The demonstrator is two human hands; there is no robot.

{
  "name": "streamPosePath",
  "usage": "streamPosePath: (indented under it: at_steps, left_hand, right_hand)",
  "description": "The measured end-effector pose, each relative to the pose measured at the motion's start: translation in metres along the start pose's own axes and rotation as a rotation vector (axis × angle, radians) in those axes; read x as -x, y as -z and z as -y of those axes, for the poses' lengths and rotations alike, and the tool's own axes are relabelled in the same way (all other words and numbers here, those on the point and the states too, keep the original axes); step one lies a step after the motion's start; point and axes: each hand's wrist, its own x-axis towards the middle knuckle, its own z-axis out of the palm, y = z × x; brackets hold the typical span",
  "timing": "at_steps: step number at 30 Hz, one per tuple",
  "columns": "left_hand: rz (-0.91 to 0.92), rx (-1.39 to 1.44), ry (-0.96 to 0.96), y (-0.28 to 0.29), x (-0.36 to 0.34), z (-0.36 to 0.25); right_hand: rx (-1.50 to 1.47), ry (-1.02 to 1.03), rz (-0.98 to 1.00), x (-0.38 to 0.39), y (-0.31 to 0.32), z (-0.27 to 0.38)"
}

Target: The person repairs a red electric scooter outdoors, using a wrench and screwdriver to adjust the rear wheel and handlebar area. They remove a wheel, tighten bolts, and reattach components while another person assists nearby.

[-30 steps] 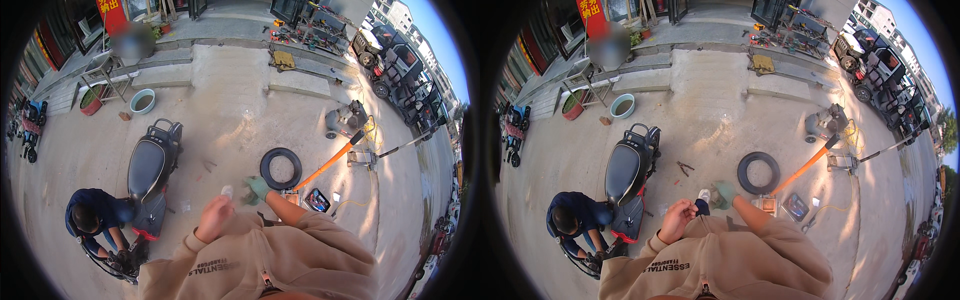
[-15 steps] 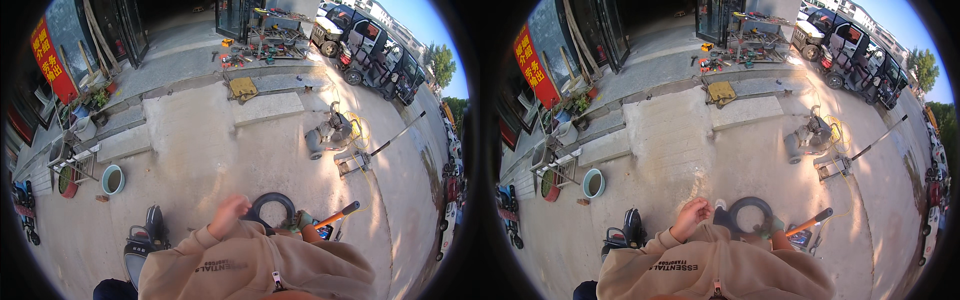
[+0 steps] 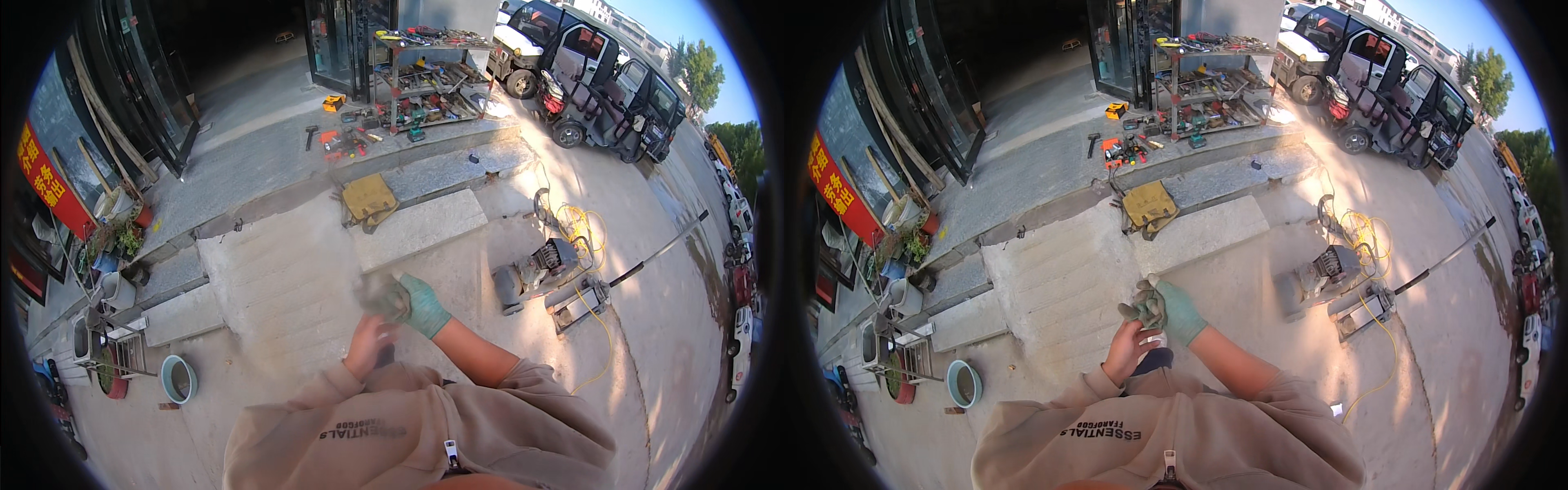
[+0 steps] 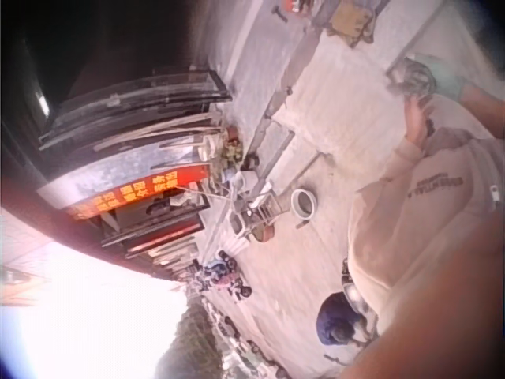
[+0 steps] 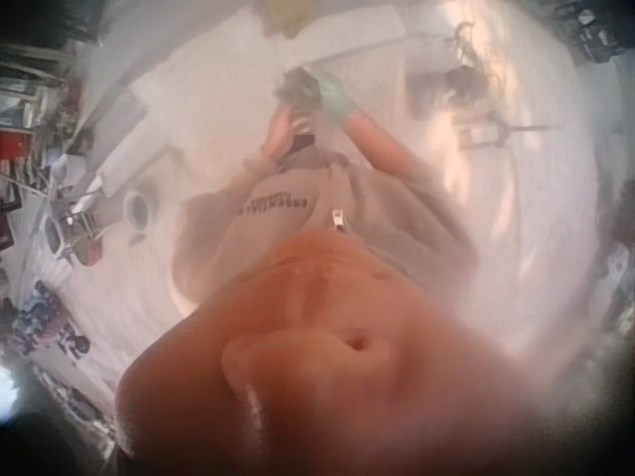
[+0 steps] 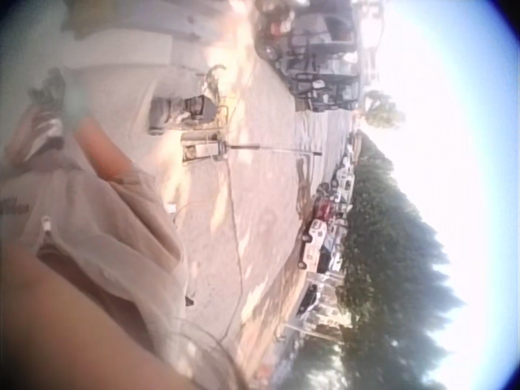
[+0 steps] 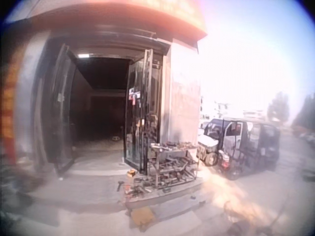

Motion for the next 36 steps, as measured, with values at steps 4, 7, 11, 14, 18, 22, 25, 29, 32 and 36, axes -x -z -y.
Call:
streamPosePath:
  at_steps: [4,7,11,14,18,22,25,29,32,36]
  left_hand:
    - [0.018,-0.063,-0.011,-0.016,-0.118,-0.056]
    - [0.104,-0.115,0.023,-0.038,-0.196,-0.103]
    - [0.247,-0.098,0.159,-0.061,-0.279,-0.144]
    - [0.292,-0.033,0.254,-0.071,-0.339,-0.153]
    - [0.319,-0.231,0.064,-0.083,-0.433,-0.166]
    - [0.079,0.237,0.122,-0.12,-0.515,-0.203]
    - [-0.028,0.398,0.065,-0.167,-0.56,-0.244]
    - [-0.095,0.459,0.008,-0.219,-0.615,-0.286]
    - [-0.148,0.382,0.005,-0.24,-0.635,-0.309]
    - [-0.244,0.217,0.033,-0.256,-0.659,-0.341]
  right_hand:
    - [-0.123,-0.008,-0.048,-0.082,-0.005,0.072]
    - [-0.274,-0.032,-0.005,-0.13,0.012,0.137]
    - [-0.331,0.039,0.285,-0.185,0.031,0.213]
    - [-0.224,0.195,0.064,-0.235,0.037,0.261]
    - [-0.27,0.106,-0.117,-0.312,0.057,0.329]
    - [-0.384,-0.1,0.069,-0.404,0.089,0.409]
    - [-0.379,-0.232,0.158,-0.457,0.102,0.477]
    - [-0.336,-0.277,0.115,-0.507,0.104,0.558]
    - [-0.318,-0.319,0.043,-0.524,0.094,0.591]
    - [-0.276,-0.371,-0.018,-0.55,0.068,0.623]
